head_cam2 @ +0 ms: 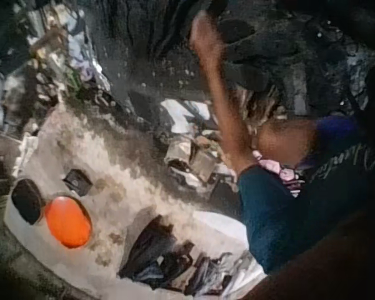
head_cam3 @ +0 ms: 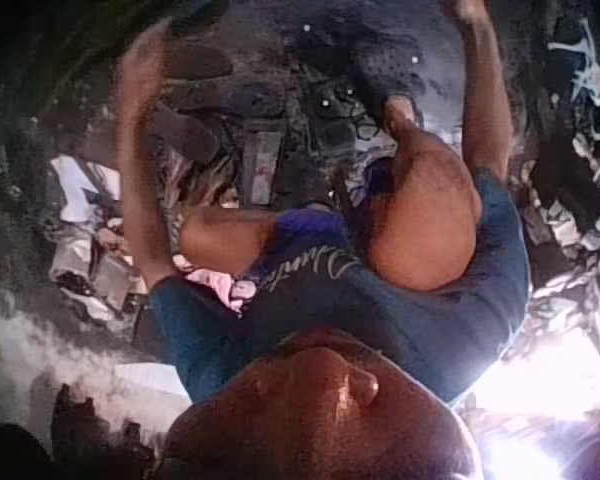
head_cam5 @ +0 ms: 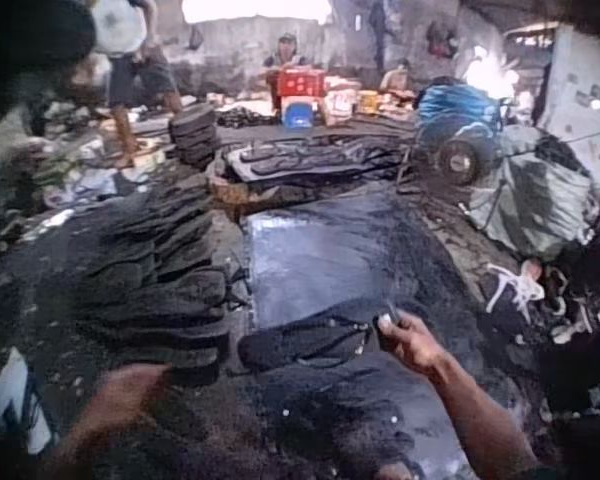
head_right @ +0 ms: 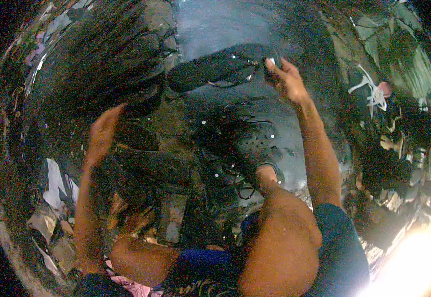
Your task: The person sits on the floor and repeatedly picks up black flip-flops, inspects them, and places them into a neat stack. The person handles the flip-flops one at a time, turning them over and aligning them before stacking.
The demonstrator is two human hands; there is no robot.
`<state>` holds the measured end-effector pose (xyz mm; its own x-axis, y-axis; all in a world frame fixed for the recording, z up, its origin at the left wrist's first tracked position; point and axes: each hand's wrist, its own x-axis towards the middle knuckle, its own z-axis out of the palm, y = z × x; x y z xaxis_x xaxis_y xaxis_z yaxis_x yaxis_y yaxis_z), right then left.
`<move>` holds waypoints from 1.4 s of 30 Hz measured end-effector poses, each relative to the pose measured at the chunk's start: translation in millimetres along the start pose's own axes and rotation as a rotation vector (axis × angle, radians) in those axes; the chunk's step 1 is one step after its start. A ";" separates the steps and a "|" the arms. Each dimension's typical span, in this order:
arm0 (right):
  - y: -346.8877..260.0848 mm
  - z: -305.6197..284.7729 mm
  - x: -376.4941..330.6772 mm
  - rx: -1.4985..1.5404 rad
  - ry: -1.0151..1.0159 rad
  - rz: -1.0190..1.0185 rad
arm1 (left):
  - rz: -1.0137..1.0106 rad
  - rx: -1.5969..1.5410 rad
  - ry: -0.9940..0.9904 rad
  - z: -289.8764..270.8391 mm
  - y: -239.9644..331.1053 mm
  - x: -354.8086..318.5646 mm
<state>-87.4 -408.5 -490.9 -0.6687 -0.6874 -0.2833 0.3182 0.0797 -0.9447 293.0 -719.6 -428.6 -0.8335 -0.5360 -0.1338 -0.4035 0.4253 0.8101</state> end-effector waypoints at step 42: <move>0.7 104.0 15.0 0.064 -0.507 -0.026 | -0.515 -0.224 0.536 68.4 123.7 -73.7</move>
<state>-27.2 -493.8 -478.6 -0.2723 -0.9535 -0.1293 0.3570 0.0247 -0.9338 278.7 -577.5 -357.6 -0.2419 -0.9300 -0.2769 -0.5569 -0.1006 0.8245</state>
